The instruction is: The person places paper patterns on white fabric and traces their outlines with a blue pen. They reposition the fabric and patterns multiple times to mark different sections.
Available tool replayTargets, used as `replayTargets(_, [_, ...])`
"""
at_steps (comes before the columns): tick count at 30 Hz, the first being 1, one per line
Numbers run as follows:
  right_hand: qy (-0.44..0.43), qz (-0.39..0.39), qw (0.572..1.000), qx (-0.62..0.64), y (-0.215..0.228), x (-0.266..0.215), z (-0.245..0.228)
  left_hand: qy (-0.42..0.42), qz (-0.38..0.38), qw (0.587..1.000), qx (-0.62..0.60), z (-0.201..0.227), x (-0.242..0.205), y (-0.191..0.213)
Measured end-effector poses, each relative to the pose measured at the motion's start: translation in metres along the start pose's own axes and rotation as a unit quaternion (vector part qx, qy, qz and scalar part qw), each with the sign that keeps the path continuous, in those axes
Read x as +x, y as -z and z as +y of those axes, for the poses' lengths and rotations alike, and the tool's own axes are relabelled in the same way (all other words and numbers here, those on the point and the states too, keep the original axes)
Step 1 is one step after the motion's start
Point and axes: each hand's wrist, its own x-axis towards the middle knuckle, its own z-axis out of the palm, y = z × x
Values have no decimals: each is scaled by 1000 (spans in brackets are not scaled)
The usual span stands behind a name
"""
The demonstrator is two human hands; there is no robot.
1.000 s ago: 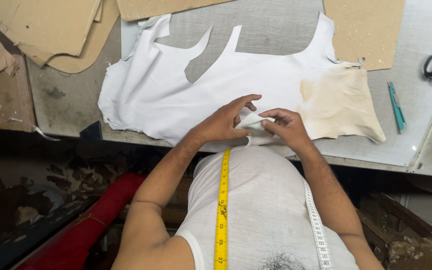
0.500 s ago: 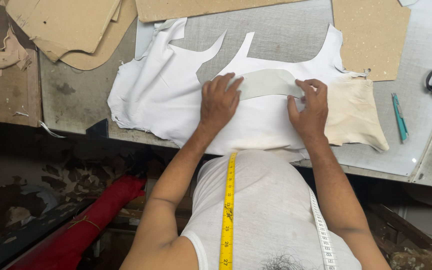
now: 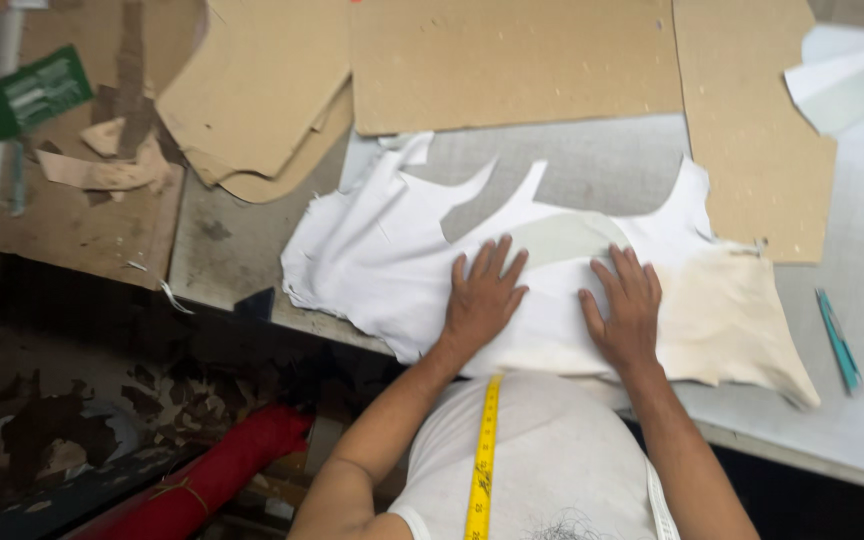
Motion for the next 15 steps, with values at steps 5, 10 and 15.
replayTargets(5, [-8,67,996,51,21,-19,-20,-12,-125,992,-9,18,-6,28])
replayTargets(10, [-116,58,968,215,7,-7,0,-78,-49,995,-25,13,27,20])
replayTargets(15, [-167,23,951,257,10,-35,-8,-24,-98,988,-112,24,19,10])
